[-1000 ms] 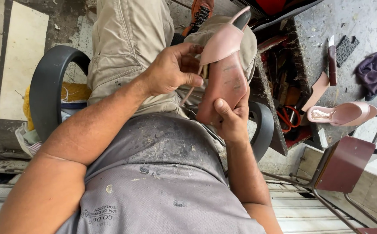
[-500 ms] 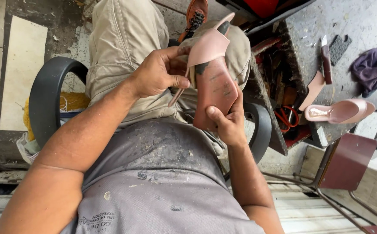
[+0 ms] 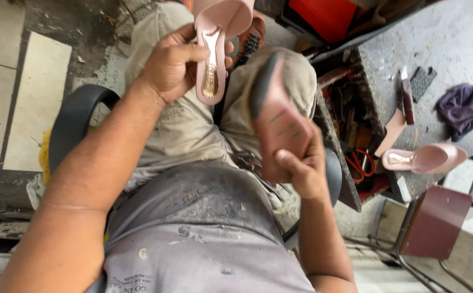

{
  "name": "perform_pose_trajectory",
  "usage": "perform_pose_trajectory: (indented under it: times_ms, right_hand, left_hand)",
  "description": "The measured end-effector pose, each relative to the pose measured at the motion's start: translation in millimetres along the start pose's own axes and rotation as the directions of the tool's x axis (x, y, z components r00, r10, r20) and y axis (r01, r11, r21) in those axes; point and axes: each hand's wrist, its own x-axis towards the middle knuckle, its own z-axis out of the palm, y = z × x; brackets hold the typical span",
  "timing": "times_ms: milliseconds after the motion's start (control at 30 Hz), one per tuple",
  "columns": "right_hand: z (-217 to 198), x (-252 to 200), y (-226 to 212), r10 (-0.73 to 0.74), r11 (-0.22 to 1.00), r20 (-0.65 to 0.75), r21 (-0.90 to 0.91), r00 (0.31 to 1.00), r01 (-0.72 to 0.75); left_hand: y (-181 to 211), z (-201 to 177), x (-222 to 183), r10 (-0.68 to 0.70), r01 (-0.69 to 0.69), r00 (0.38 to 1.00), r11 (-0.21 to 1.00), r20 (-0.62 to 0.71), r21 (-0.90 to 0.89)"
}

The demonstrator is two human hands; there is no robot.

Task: Repairing pink sandals by fitting them onto wooden lasts and using pliers to stretch the material

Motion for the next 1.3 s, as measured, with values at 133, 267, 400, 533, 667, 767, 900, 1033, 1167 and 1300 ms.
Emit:
perform_pose_trajectory:
  times_ms: [133,267,400,533,667,767,900,1033,1167,1300]
  right_hand:
    - [2,81,-62,-0.111,0.957,-0.098,-0.278,0.989,0.080]
    - [-3,210,-66,-0.091,0.911,-0.145,-0.411,0.985,0.024]
    - [-5,330,-47,-0.122,0.807,-0.112,-0.590,0.986,0.033]
    - [21,396,-51,-0.092,0.726,-0.224,-0.682,0.970,-0.089]
    - [13,427,-38,-0.216,0.597,-0.244,-0.799,0.946,-0.070]
    - [15,396,-51,-0.493,0.261,-0.108,-0.965,0.863,0.029]
    - [53,267,-60,-0.563,0.464,-0.009,-0.831,0.826,0.307]
    - [65,167,-15,-0.077,0.997,0.217,-0.008,0.973,0.081]
    - [33,133,-1,-0.210,0.961,0.078,0.201,0.974,0.191]
    - [-8,105,-48,-0.011,0.897,0.212,0.434,0.977,-0.084]
  left_hand:
    - [1,-8,11,-0.091,0.097,0.975,0.995,-0.203,0.019]
    - [10,-5,15,-0.115,0.132,0.962,0.990,-0.247,0.053]
    - [5,-25,23,-0.102,0.113,0.977,0.992,-0.187,0.049]
    - [3,-34,32,-0.117,0.108,0.973,0.993,-0.200,-0.057]
    - [2,-35,36,-0.139,0.120,0.960,0.989,-0.244,-0.091]
    - [-6,-35,41,-0.115,0.083,0.960,0.988,-0.257,-0.133]
    - [-18,-32,42,-0.094,0.099,0.957,0.995,-0.274,0.007]
    - [-50,-17,38,0.266,-0.249,0.926,0.964,-0.269,0.096]
    - [-44,18,22,0.440,-0.440,0.897,0.898,-0.044,0.011]
    - [-21,-12,10,0.304,-0.284,0.952,0.917,0.027,-0.280]
